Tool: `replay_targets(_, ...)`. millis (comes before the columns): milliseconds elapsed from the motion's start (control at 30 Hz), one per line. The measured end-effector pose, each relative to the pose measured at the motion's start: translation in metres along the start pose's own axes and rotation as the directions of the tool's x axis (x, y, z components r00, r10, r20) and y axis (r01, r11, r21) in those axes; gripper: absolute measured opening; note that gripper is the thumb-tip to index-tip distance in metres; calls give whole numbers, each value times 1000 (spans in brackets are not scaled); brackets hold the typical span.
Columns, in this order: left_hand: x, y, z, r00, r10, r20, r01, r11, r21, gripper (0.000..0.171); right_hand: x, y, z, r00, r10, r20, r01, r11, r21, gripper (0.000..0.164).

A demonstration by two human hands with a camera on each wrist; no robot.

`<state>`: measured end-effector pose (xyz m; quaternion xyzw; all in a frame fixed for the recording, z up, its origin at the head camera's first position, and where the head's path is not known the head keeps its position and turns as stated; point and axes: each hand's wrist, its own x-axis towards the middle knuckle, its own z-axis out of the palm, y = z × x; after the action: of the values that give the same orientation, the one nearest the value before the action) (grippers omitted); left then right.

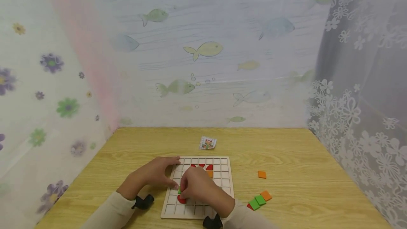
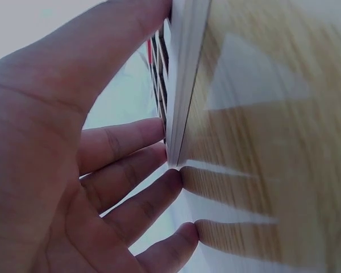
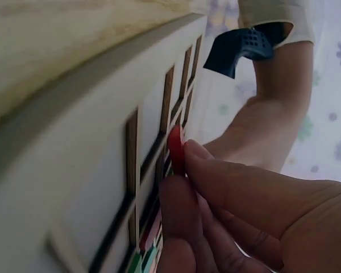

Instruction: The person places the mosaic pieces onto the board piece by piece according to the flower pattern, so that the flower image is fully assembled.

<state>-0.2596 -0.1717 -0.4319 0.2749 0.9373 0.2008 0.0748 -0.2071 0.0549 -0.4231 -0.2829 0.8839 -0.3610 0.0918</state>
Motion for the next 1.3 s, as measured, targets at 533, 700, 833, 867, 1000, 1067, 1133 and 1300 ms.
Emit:
replay_targets(533,-1,-2,3,1000,-8,4,8,1000,-6,88,-2,-1,3,999,-40,-11,40,998,-54,24)
replay_targets(700,0,-1,1,1000,-26,15,26,1000,-5,91,-1,-1,2,999,-32,-6,32,998,-60,24)
replay_targets(833,0,0,1,999,-32,19,33,999,-23,93,-2,-1,0,1000,-10,1,10,998,-59,24)
replay_targets(867,0,0,1,999,-31,17,32,999,-27,93,-2,-1,-1,1000,-6,3,7,998,-60,24)
replay_targets(1000,0,0,1,1000,-27,8,27,999,-35,94,-3,-1,-3,1000,4,5,-4,998,-67,25)
replay_targets(1067,0,0,1,1000,-27,5,27,999,-31,94,-4,-1,-5,1000,-1,4,1,998,-70,25)
replay_targets(1133,0,0,1,1000,-31,5,31,999,-31,94,-5,-2,-7,1000,-6,5,7,997,-76,24)
replay_targets(1300,0,1,1,999,-42,9,42,999,-28,94,-10,0,-15,1000,-27,-3,26,995,-100,21)
